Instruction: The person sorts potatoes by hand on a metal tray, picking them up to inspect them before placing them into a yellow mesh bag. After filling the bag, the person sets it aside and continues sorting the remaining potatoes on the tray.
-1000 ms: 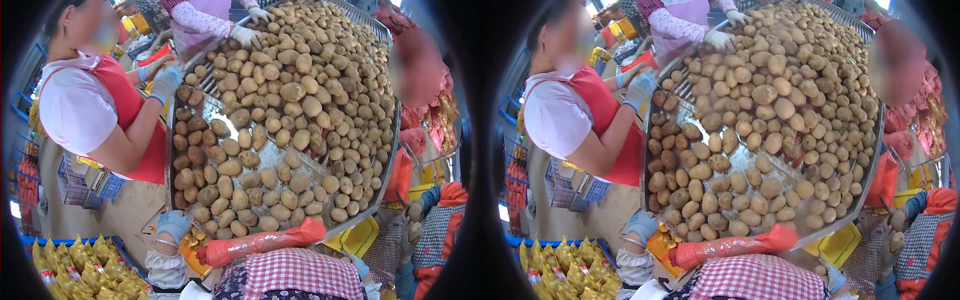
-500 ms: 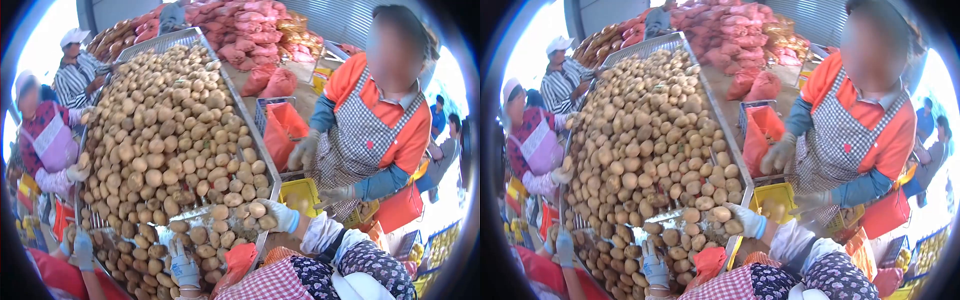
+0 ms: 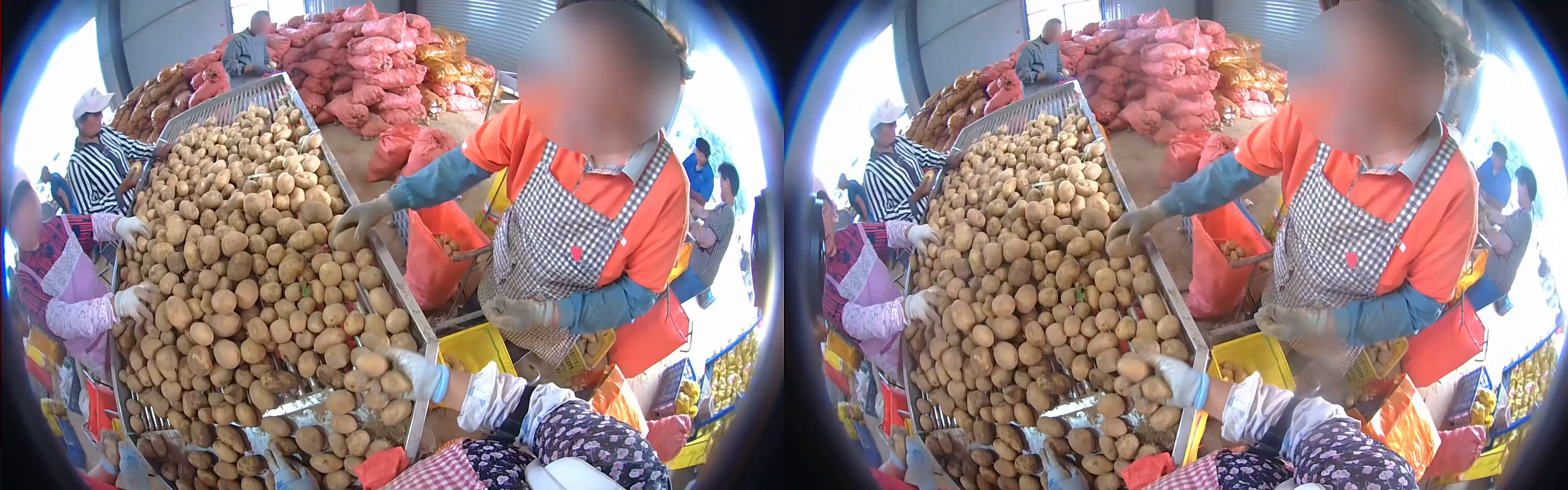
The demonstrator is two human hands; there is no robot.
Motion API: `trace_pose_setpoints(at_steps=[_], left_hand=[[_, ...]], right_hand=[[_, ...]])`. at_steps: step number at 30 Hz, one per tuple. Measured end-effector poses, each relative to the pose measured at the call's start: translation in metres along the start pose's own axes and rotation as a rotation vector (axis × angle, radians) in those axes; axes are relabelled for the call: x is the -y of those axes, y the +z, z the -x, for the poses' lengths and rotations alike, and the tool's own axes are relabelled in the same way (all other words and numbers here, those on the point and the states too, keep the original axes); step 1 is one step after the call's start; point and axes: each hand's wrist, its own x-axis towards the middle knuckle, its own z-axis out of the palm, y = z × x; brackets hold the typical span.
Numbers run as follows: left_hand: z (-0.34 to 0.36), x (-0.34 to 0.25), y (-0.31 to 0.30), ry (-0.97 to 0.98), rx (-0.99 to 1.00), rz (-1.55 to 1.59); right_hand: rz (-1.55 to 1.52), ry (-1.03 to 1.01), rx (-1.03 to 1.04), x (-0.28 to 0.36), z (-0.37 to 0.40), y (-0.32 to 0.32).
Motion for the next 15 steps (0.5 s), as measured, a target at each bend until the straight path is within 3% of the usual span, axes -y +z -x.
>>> trace_pose_setpoints(at_steps=[1,3,4,7,9,11,13,14,15], left_hand=[[-0.001,0.001,0.000,0.000,-0.005,0.002],[-0.002,0.002,0.000,-0.002,-0.004,-0.034],[-0.002,0.002,0.000,-0.006,0.001,-0.054],[-0.006,0.003,0.005,-0.019,0.015,-0.112],[-0.007,0.008,0.013,-0.025,-0.018,-0.126],[-0.006,0.013,0.022,-0.035,-0.051,-0.142],[-0.003,0.018,0.032,-0.015,-0.146,-0.130],[-0.004,0.015,0.031,-0.028,-0.146,-0.130],[-0.004,0.012,0.027,-0.035,-0.123,-0.136]], right_hand=[[0.137,-0.021,-0.051,-0.011,-0.003,0.000],[0.160,0.172,0.155,-0.033,-0.024,-0.030],[0.253,0.062,0.158,-0.044,-0.025,-0.035],[0.098,0.255,0.010,-0.035,-0.045,-0.026],[0.180,0.220,-0.005,-0.008,-0.050,-0.009],[0.712,-0.123,0.296,0.027,-0.053,-0.006],[0.219,0.043,-0.080,0.093,-0.069,0.013],[0.004,0.049,0.082,0.137,-0.093,-0.013],[-0.101,-0.151,0.074,0.180,-0.120,-0.036]])
